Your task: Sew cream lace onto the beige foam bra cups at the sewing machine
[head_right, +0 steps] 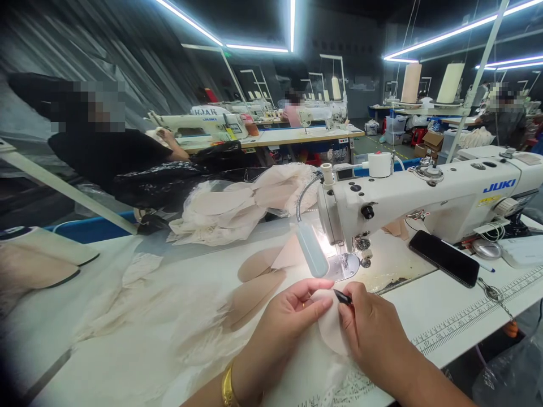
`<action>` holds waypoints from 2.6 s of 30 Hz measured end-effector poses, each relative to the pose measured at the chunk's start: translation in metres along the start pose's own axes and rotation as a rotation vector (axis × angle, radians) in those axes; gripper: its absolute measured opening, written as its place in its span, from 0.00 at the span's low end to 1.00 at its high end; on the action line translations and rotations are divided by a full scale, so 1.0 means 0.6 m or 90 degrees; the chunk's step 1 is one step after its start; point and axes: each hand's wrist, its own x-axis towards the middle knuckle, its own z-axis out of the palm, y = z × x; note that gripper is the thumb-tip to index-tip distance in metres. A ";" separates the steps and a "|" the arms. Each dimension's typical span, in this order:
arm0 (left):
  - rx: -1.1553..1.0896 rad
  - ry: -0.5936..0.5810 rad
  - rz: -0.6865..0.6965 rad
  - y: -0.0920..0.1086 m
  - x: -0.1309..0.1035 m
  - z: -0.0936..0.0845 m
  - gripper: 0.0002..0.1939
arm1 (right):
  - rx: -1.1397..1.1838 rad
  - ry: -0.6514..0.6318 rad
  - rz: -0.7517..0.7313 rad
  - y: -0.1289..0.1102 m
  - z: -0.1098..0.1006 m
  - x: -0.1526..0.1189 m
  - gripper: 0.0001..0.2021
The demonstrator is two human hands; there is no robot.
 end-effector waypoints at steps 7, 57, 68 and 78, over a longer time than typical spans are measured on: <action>0.022 0.020 0.025 -0.006 0.003 -0.001 0.24 | 0.001 0.001 -0.006 -0.001 -0.001 0.001 0.04; 0.542 0.045 0.900 -0.010 0.002 -0.013 0.10 | 0.324 -0.122 0.202 0.000 -0.052 -0.018 0.11; 0.561 0.050 0.886 -0.005 -0.002 -0.014 0.09 | 0.206 -0.196 0.180 -0.006 -0.049 -0.013 0.10; 0.560 0.044 0.870 -0.009 -0.003 -0.013 0.09 | 0.151 -0.177 0.122 -0.006 -0.043 -0.014 0.07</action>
